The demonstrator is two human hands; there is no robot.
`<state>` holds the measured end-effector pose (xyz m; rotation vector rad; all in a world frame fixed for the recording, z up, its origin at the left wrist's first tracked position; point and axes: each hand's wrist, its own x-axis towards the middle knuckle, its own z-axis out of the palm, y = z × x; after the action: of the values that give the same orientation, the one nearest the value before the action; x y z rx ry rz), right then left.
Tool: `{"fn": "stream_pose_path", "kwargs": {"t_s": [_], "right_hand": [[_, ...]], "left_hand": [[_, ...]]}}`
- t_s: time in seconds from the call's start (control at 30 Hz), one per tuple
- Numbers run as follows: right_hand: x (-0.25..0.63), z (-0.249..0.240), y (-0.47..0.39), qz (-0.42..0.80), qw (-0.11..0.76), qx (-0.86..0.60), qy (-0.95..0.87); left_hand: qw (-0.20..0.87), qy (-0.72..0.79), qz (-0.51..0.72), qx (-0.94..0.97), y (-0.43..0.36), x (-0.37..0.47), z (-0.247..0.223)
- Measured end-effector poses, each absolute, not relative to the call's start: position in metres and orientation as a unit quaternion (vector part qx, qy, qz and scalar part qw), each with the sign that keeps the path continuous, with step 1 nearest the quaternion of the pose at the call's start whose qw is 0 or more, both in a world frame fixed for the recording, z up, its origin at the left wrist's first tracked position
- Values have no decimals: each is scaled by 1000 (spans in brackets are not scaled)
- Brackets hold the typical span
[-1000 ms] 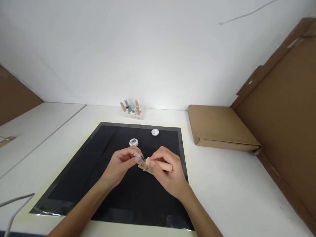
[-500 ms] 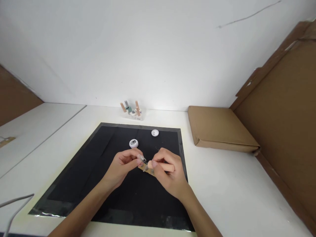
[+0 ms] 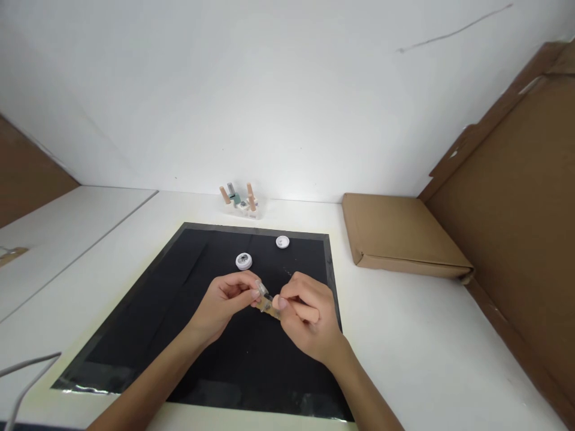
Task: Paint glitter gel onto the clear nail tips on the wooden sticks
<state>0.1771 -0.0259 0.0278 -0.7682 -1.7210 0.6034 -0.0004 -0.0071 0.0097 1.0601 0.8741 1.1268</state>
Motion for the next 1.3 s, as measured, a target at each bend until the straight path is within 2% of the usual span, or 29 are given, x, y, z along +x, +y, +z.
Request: {"fn": "stream_pose_path", "kwargs": {"t_s": [0.33,0.53,0.77,1.03,1.3], "right_hand": [[176,29,-27,225,531,-318,-752],[176,28,-27,225,561,-306,-735],[174,29,-26,214,548,-323,-741],[178,25,-27,280,590,-356,-668],[179,18,-19,404,610,-351,-584]], "left_hand": [[629,389,489,462,-7,0,10],[623,394,493,463,-7,-1,13],[615,400,491,469,-6,-2,10],[635,385,467,480,-5,-5,9],[642,357,427,527,-6,-6,12]]}}
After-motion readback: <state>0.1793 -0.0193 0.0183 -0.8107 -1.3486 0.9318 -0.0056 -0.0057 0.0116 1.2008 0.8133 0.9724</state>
